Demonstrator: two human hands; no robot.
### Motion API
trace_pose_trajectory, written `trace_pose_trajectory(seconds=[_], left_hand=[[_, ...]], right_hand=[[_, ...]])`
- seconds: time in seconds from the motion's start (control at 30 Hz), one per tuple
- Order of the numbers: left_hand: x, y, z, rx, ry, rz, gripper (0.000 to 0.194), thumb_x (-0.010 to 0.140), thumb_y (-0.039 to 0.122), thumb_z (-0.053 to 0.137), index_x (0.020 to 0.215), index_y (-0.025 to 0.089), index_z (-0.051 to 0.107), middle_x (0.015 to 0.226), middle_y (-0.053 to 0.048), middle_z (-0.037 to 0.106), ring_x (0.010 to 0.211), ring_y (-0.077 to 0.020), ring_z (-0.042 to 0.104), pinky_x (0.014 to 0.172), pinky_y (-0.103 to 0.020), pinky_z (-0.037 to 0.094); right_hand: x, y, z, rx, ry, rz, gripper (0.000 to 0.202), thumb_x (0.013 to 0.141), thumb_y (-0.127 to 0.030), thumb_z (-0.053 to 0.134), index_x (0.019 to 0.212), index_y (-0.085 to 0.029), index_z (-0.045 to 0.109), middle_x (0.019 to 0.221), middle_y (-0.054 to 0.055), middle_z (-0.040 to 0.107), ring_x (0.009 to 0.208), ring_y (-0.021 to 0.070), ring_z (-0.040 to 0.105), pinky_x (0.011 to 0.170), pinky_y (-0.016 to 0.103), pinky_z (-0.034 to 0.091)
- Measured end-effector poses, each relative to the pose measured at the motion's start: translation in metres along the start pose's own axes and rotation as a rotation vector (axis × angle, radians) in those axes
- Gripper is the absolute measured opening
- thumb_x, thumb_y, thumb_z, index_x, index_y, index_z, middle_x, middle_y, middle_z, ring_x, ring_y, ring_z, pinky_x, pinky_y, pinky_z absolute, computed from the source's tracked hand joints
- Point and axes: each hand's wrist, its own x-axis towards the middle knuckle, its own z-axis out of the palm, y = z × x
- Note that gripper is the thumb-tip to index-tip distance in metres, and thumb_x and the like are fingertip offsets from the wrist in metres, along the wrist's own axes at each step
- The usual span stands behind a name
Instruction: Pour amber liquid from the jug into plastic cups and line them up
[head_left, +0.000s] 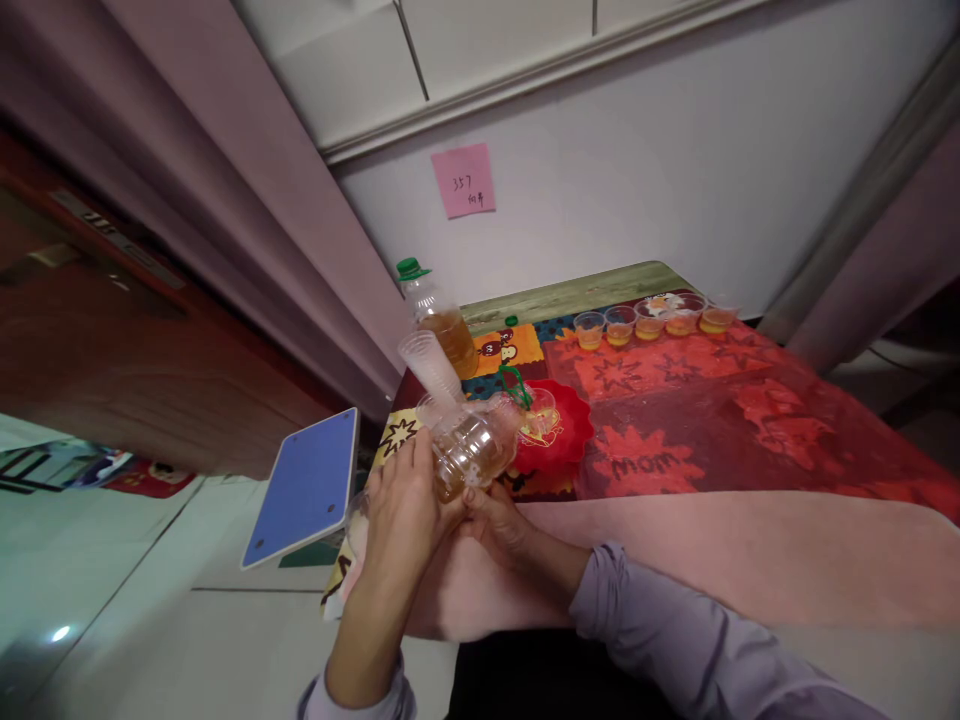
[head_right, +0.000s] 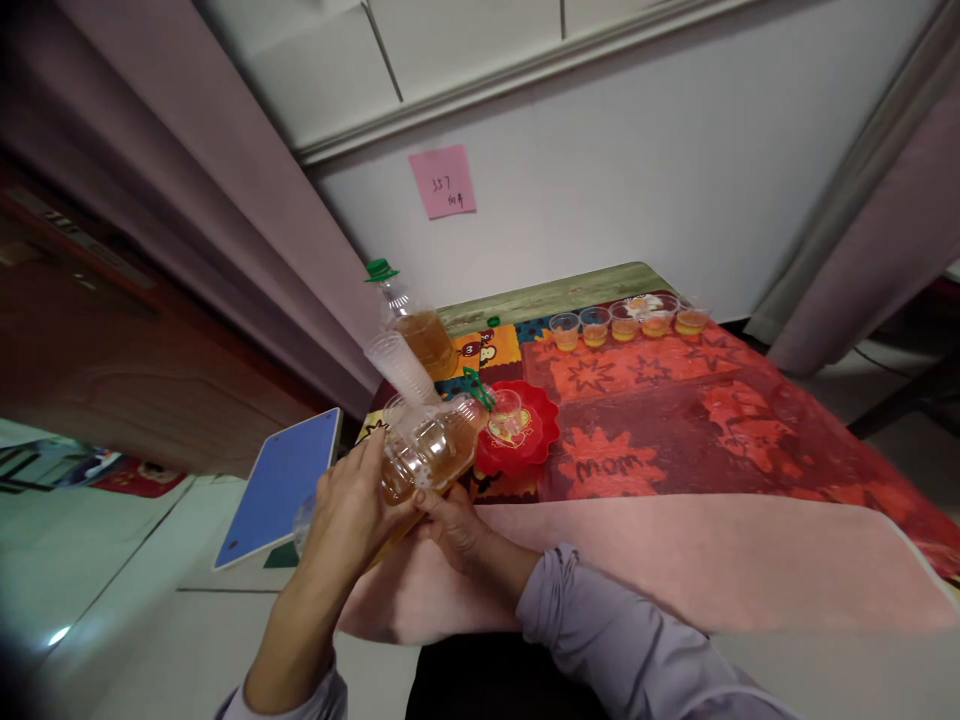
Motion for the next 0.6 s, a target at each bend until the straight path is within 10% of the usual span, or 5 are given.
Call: trace_pose_trajectory(seconds=[0.6], left_hand=[[0.004, 0.009, -0.014, 0.004, -0.098, -0.042, 0.081, 0.082, 0.035, 0.079, 0.152, 0.008, 0.047, 0.146, -0.026, 0.067, 0.134, -0.0448, 0.064, 0.107, -0.057, 0.050]], right_hand=[[0.001, 0.008, -0.009, 0.013, -0.019, 0.013, 0.071, 0.074, -0.050, 0.094, 0.135, -0.029, 0.065, 0.140, 0.009, 0.073, 0.123, 0.0314, 0.072, 0.099, 0.051, 0.063]])
